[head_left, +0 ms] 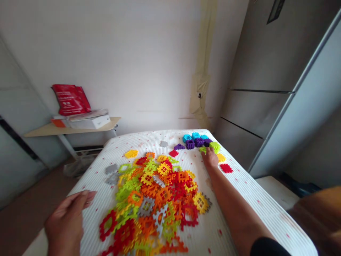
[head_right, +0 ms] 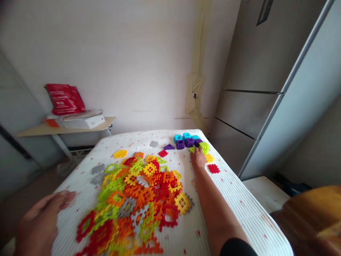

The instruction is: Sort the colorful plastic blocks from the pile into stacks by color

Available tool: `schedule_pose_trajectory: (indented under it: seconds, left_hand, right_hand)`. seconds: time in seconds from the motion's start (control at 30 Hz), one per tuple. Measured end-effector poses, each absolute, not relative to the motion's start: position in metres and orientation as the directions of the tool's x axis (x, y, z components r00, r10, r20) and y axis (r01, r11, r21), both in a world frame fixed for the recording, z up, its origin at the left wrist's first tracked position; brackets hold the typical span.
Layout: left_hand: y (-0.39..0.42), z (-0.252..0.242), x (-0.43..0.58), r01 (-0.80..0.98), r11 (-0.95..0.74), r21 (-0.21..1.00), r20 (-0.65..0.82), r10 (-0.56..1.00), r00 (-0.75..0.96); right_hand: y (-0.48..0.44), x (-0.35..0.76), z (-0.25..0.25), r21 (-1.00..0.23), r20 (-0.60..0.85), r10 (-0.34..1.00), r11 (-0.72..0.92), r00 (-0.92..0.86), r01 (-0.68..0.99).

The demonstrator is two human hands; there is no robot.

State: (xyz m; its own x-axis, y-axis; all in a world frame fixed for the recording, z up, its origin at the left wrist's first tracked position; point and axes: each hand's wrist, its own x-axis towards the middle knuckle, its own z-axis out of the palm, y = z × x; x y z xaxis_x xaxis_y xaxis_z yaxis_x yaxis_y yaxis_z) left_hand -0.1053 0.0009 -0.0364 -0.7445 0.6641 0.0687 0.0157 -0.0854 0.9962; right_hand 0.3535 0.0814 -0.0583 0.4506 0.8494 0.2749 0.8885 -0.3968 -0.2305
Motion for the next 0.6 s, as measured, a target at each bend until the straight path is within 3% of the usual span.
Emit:
schedule_pose_trajectory:
  seconds: [0.13,0.23,0.37,0.6]
  left_hand:
    - [0.002,-0.043,-0.109,0.041,-0.130,0.991,0.121,0.708,-0.696]
    - [0.001,-0.046,-0.108,0.208,-0.113,0.972,0.222,0.736,-0.640]
    - [0.002,-0.034,-0.090,0.465,-0.135,0.875,0.360,0.824,-0.437]
    - [0.044,0.003,-0.043,0.543,-0.326,0.774,0.405,0.914,-0.029]
  right_hand:
    - [0.077,0.349,-0.060,-0.279,0.387,0.824,-0.324,0.415,0.904]
    - [0.076,0.345,-0.066,-0.276,0.391,0.882,-0.158,0.261,0.948]
    - [0.075,0.342,-0.077,-0.301,0.309,0.941,-0.043,0.140,0.952]
    - [0.067,0.337,-0.081,-0.296,0.316,0.943,-0.011,0.109,0.955]
